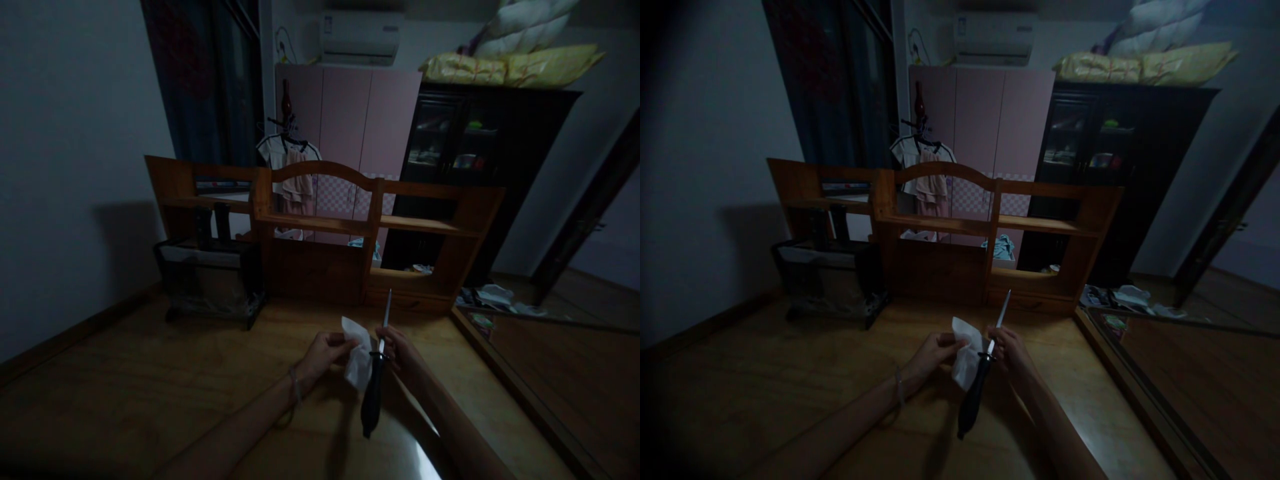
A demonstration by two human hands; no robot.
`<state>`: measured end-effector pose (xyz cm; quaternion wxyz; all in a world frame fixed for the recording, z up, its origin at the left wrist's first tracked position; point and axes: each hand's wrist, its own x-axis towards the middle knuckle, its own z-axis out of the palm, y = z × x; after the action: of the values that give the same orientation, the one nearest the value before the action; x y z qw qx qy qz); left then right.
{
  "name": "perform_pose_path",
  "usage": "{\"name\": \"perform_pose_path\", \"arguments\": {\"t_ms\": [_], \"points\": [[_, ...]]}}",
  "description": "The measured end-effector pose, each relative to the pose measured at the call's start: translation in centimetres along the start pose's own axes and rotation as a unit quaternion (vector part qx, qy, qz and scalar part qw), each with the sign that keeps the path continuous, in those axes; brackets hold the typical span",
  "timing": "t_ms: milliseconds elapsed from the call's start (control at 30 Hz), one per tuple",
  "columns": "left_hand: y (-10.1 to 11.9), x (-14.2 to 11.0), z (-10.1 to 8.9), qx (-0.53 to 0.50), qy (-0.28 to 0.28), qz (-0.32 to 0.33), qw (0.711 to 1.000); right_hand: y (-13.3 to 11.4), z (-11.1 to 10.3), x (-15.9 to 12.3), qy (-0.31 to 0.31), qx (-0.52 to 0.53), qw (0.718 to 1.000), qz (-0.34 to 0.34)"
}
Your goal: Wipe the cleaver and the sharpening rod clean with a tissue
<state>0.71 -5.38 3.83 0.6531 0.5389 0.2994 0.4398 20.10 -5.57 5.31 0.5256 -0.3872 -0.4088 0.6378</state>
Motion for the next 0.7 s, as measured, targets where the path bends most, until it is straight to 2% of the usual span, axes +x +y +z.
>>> {"name": "perform_pose_path", "arguments": {"t_ms": [167, 267, 467, 567, 700], "points": [[-1.1, 0.7, -0.6, -0.037, 0.015, 0.002, 0.999, -0.2, -0.1, 0.1, -0.082, 0.08, 0.993, 0.04], [-1.7, 1.1, -0.8, -0.062, 0.028, 0.013, 0.998, -0.1, 0.1, 0.0, -0.114, 0.083, 0.99, 0.019], [-0.7, 0.9, -0.7, -0.075, 0.052, 0.024, 0.996, -0.1, 0.5, -0.4, -0.088, -0.011, 0.996, -0.025], [-0.1, 0.5, -0.3, -0.065, 0.035, 0.027, 0.997, -0.1, 0.6, -0.6, -0.068, -0.021, 0.997, -0.038], [0.1, -0.2, 0.2, -0.03, 0.003, -0.006, 1.0, 0.1, 0.7, -0.6, -0.053, -0.031, 0.997, -0.048]]}}
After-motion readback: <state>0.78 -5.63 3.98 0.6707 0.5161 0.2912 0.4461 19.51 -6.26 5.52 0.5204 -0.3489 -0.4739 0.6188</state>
